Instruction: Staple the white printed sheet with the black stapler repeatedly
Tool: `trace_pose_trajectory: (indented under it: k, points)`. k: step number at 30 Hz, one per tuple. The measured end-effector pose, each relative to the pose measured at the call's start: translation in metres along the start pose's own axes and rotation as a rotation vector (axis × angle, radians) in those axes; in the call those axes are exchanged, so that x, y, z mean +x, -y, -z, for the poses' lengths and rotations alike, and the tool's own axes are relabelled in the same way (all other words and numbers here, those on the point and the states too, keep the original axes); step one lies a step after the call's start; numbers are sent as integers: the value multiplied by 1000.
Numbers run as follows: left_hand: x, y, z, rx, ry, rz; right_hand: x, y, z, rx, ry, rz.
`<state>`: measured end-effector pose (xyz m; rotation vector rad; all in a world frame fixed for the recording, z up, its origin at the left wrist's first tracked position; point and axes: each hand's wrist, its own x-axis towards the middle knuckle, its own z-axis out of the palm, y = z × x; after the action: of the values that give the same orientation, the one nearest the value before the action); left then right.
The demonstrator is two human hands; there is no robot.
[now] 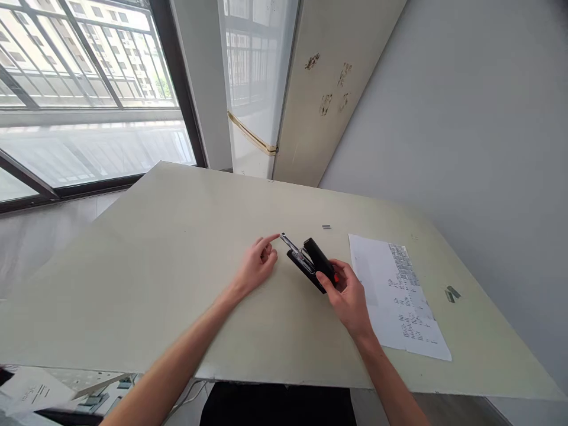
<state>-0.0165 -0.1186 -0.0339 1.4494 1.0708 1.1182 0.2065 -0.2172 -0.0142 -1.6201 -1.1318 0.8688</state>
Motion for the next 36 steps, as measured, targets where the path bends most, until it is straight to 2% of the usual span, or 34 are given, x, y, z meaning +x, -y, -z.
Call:
trace_pose_trajectory:
  k: [3,8,12,17,26,36]
  points:
    - [-4,6,-2,365,57,-171,-1,-6,0,-33,-17,26]
    - [-8,8,-2,667,64,-306,-1,-15,-1,-76,-37,58]
    - [-11,8,-6,812,93,-382,0,-20,-10,-120,-72,103]
    - [-13,12,-7,892,177,-445,2,-24,-21,-149,-119,146]
    - [-15,14,-9,954,272,-478,6,-27,-22,-240,-180,205]
    - [-16,19,-10,983,301,-506,7,-31,-23,-299,-202,275]
